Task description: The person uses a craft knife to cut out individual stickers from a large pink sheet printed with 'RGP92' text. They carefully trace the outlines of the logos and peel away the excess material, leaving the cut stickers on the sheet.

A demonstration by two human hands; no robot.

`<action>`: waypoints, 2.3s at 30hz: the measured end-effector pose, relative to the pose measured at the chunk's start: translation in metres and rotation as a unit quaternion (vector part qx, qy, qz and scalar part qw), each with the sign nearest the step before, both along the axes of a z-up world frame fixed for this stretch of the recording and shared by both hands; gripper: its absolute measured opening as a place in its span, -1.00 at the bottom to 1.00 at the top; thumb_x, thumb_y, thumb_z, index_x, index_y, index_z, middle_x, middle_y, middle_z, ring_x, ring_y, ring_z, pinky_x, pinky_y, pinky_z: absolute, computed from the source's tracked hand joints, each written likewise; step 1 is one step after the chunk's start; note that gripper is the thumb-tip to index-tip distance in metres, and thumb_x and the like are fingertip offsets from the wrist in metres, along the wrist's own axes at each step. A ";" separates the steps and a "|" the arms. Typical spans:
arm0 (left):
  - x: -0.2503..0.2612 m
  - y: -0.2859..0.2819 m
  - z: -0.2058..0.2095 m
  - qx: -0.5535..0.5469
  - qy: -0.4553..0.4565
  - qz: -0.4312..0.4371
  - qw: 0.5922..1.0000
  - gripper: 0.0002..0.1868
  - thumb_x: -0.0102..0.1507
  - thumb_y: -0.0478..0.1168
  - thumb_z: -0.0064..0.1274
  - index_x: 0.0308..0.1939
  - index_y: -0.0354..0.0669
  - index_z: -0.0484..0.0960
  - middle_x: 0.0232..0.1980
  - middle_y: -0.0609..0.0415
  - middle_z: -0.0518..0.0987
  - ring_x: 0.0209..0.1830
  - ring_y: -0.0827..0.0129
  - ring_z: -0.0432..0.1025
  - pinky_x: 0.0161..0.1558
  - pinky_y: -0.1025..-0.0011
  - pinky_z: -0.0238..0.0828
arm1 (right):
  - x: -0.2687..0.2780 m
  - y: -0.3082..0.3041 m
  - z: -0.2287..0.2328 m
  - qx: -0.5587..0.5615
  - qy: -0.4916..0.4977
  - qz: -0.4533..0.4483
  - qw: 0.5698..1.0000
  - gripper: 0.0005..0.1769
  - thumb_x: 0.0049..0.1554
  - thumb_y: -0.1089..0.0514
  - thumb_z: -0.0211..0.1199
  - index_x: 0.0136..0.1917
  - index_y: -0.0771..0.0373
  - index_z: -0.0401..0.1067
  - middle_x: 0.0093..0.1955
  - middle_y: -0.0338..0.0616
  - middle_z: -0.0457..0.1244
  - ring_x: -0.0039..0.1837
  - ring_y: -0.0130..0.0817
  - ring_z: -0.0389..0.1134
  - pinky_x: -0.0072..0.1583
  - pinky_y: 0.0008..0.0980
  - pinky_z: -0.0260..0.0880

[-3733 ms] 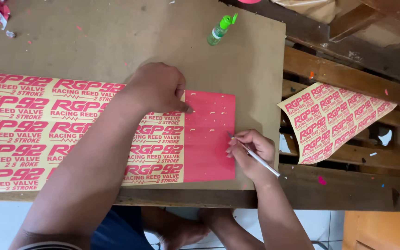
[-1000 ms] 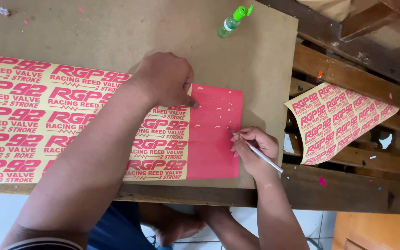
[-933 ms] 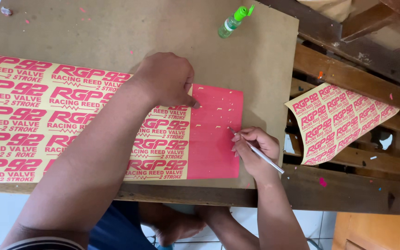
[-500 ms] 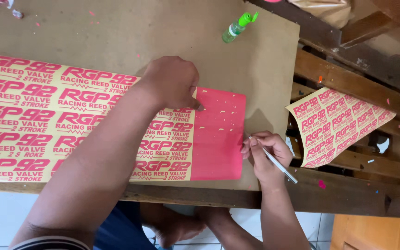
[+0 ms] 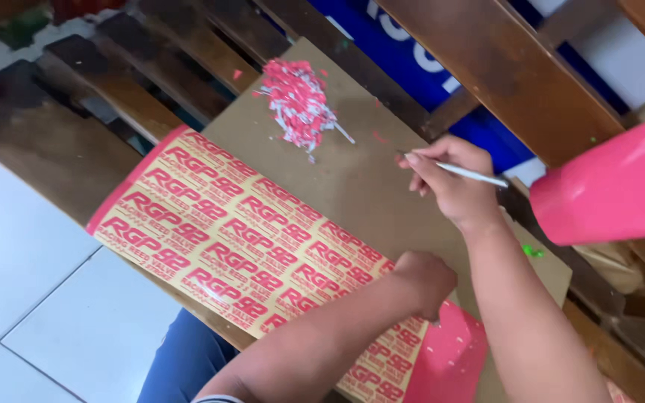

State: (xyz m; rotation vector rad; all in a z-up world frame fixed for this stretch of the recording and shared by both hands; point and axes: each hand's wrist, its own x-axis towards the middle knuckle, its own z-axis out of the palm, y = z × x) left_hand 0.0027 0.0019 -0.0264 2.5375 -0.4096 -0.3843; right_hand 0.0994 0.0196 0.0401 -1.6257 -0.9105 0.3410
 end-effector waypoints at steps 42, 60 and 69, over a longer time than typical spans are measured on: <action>0.004 0.007 0.012 0.051 0.108 -0.057 0.991 -0.36 0.17 0.26 0.22 0.27 0.18 0.61 0.29 0.29 0.55 0.27 0.27 0.45 0.01 0.20 0.65 | 0.031 0.080 -0.044 -0.268 -0.185 0.044 0.944 -0.93 0.16 0.17 0.37 -0.07 0.09 0.65 -0.41 -0.40 0.26 -0.32 -0.64 0.13 -0.19 -0.51 0.18; 0.001 0.002 -0.007 -0.014 -0.018 -0.021 1.000 -0.53 0.03 0.05 0.42 -0.11 -0.14 0.76 -0.06 -0.02 0.74 0.06 0.05 0.63 -0.10 -0.01 0.67 | 0.005 -0.050 -0.021 -0.029 -0.061 -0.042 0.997 -0.72 0.27 0.31 0.16 0.20 0.53 0.43 0.00 0.27 0.39 -0.15 -0.25 0.43 -0.07 -0.37 0.53; 0.002 0.004 -0.007 -0.019 -0.008 -0.015 1.000 -0.47 0.00 0.08 0.49 -0.13 -0.18 0.75 -0.13 -0.07 0.72 0.02 -0.06 0.62 -0.11 -0.07 0.64 | -0.105 -0.277 -0.053 0.096 0.099 -0.199 0.970 -0.62 0.12 0.14 0.01 -0.01 0.56 0.39 -0.14 0.37 0.36 -0.25 -0.05 0.49 -0.21 -0.28 0.56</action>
